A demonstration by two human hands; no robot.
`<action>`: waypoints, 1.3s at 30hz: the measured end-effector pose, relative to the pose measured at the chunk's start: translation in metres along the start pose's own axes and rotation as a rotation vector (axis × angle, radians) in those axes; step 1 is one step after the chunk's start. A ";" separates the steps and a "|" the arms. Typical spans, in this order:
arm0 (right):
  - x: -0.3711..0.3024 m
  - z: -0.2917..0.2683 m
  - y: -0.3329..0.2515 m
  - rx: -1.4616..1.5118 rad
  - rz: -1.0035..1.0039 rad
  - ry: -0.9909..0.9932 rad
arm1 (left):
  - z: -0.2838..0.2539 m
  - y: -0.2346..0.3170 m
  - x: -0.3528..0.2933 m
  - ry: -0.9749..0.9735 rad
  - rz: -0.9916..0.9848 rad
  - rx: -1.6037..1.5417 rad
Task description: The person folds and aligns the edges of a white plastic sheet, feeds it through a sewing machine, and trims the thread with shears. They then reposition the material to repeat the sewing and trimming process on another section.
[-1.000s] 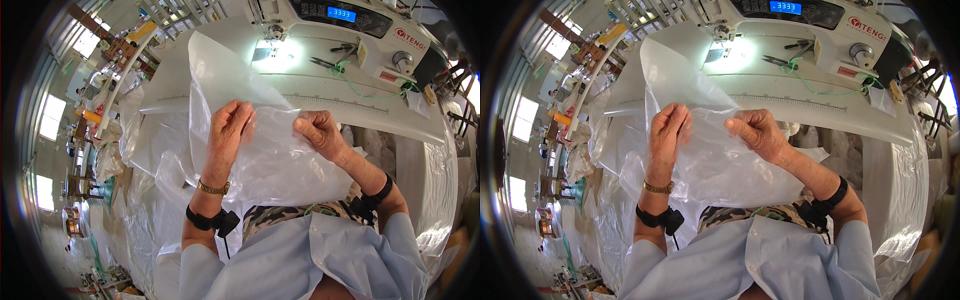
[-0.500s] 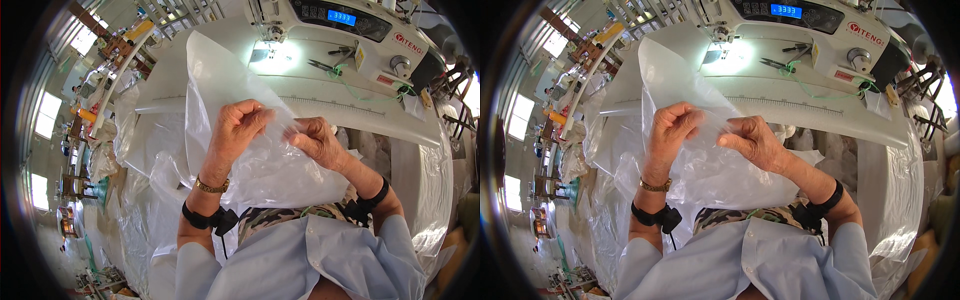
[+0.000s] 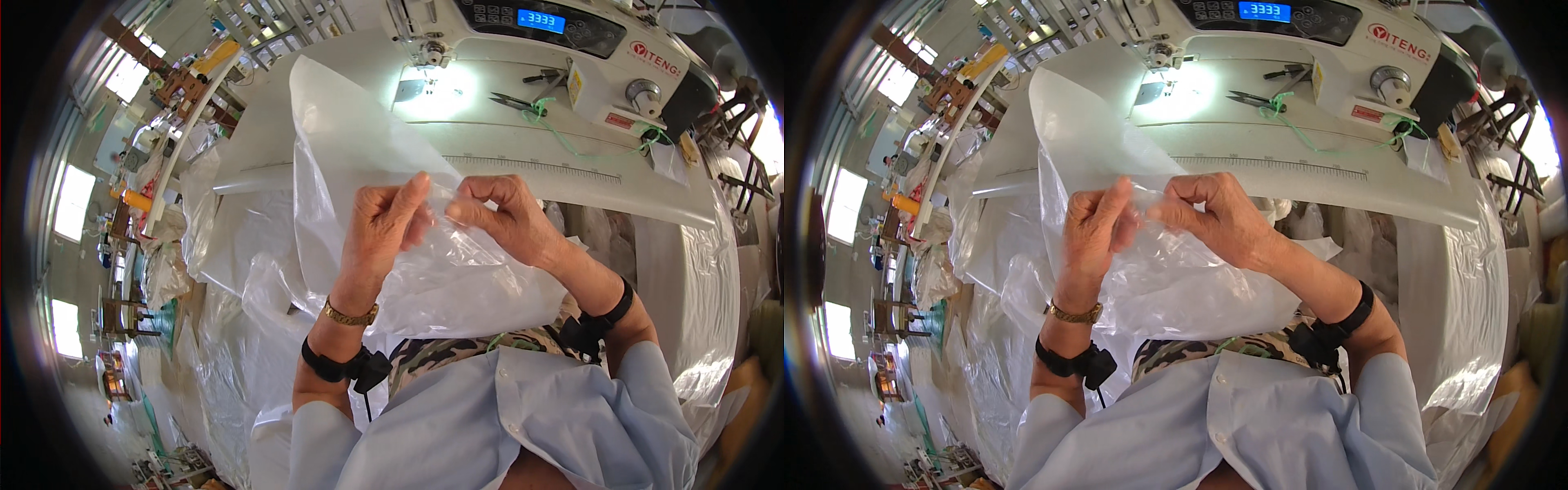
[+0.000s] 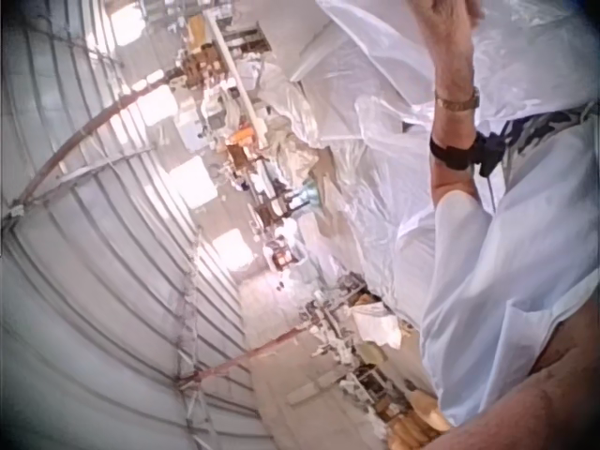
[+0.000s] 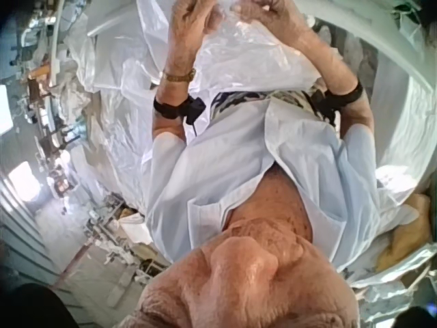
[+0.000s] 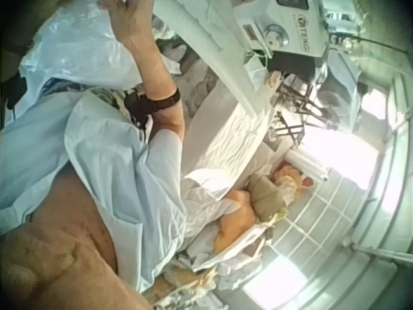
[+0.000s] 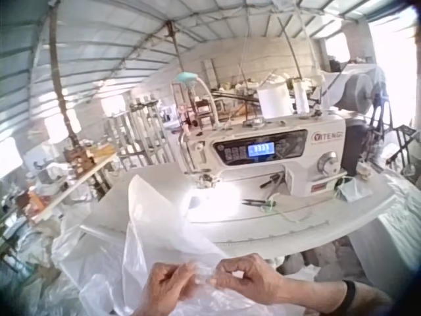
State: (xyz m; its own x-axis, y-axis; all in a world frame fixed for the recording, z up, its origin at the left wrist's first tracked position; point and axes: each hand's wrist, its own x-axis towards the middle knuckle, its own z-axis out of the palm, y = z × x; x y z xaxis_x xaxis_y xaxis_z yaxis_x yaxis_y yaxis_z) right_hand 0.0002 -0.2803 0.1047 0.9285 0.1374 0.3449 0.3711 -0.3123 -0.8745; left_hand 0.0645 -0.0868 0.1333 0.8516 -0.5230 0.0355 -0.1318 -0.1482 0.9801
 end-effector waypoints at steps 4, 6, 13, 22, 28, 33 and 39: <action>0.001 0.005 -0.001 0.322 0.035 0.074 | 0.005 -0.002 -0.006 0.021 0.020 -0.135; -0.001 0.007 -0.002 0.361 0.024 0.073 | 0.007 -0.001 -0.004 -0.001 0.112 -0.166; -0.004 0.004 0.000 0.467 0.087 0.041 | -0.001 0.001 0.001 -0.125 0.084 -0.101; -0.004 0.001 0.004 0.483 0.122 -0.031 | 0.001 -0.010 0.004 -0.130 0.057 -0.258; -0.004 0.003 0.003 0.693 0.170 -0.084 | 0.002 -0.014 0.006 -0.162 0.071 -0.303; -0.004 0.004 0.003 0.665 0.160 -0.075 | 0.001 -0.007 0.003 -0.139 0.050 -0.318; -0.005 0.008 0.003 0.500 0.209 0.071 | -0.002 -0.001 0.006 -0.097 -0.047 -0.372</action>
State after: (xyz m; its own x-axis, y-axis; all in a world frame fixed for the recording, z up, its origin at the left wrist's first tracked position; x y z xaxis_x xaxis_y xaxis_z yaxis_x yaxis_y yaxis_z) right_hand -0.0033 -0.2740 0.0974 0.9868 0.0512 0.1536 0.1436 0.1613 -0.9764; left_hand 0.0710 -0.0879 0.1332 0.7978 -0.6028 -0.0123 0.1143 0.1311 0.9848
